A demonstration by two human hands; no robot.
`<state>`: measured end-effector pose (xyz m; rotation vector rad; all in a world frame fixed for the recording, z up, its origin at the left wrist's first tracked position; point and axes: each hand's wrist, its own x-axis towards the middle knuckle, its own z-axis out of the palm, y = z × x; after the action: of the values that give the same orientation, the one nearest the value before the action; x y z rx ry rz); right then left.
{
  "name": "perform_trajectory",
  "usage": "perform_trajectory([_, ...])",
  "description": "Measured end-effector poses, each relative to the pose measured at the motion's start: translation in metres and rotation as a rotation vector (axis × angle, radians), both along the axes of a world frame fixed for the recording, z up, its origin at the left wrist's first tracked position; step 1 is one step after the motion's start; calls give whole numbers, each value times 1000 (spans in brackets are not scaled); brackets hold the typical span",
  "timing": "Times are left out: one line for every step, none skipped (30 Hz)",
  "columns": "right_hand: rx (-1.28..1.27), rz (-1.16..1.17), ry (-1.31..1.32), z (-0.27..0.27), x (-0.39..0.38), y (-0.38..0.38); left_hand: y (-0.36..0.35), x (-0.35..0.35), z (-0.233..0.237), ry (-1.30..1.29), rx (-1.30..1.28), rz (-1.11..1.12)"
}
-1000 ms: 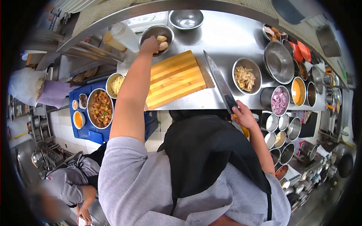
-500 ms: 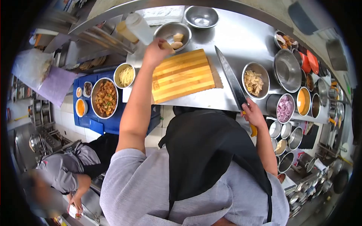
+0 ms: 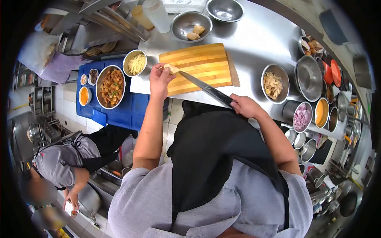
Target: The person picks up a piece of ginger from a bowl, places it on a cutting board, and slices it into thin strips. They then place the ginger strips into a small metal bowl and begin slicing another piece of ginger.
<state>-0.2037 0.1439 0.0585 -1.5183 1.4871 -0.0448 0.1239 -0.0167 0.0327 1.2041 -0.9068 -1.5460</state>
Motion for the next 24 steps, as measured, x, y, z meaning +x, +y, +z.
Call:
perform_trajectory([-2, 7, -2, -5, -3, 1, 2, 1, 6, 64, 18, 10])
perform_trajectory([12, -71, -37, -9, -8, 4, 3, 3, 5, 60, 17, 16])
perform_trajectory([27, -149, -72, -15, -13, 8, 5, 6, 3, 100, 33, 1])
perform_trajectory([22, -203, -90, -21, -19, 11, 8, 7, 0, 141, 51, -14])
perform_trajectory([25, -201, -92, -26, -26, 16, 11, 7, -2, 139, 53, -12])
perform_trajectory([1, -293, -87, -21, -28, 18, 14, 5, -5, 63, 57, 0])
perform_trajectory([-24, -386, -82, -17, -28, 20, 17, 3, -8, -12, 60, 10])
perform_trajectory([-42, -405, -30, -11, -30, 22, 20, 1, -15, -44, 30, 4])
perform_trajectory([-38, -406, -30, -9, -27, 24, 22, -5, -16, -45, 34, 3])
perform_trajectory([-129, -370, 34, -8, -25, 26, 23, -12, -19, -201, -42, -56])
perform_trajectory([-220, -333, 99, -5, -22, 26, 24, -21, -21, -354, -119, -116])
perform_trajectory([-240, -272, 162, 4, -14, 23, 23, -30, -23, -353, -119, -121])
perform_trajectory([-240, -276, 164, 7, -6, 21, 21, -40, -25, -459, -175, -148])
perform_trajectory([-227, -239, 230, 9, 1, 17, 19, -50, -26, -564, -234, -174])
perform_trajectory([-214, -203, 295, 11, 7, 14, 15, -60, -29, -669, -293, -200])
perform_trajectory([-205, -180, 321, 11, 11, 11, 11, -68, -32, -775, -348, -207])
perform_trajectory([-205, -185, 323, 8, 11, 11, 8, -71, -34, -773, -350, -211])
perform_trajectory([-169, -182, 337, 4, 12, 10, 5, -73, -35, -867, -329, -257])
perform_trajectory([-132, -179, 352, 0, 13, 10, 3, -75, -35, -961, -305, -303])
perform_trajectory([-133, -183, 354, -3, 12, 11, 1, -75, -36, -959, -308, -305])
perform_trajectory([-125, -190, 355, -6, 12, 14, 0, -75, -30, -966, -321, -265])
perform_trajectory([-117, -196, 354, -8, 12, 16, -1, -74, -23, -974, -332, -224])
perform_trajectory([-120, -201, 357, -10, 13, 17, -5, -71, -16, -971, -337, -225])
perform_trajectory([-121, -211, 351, -11, 14, 18, -6, -68, 3, -915, -385, -248])
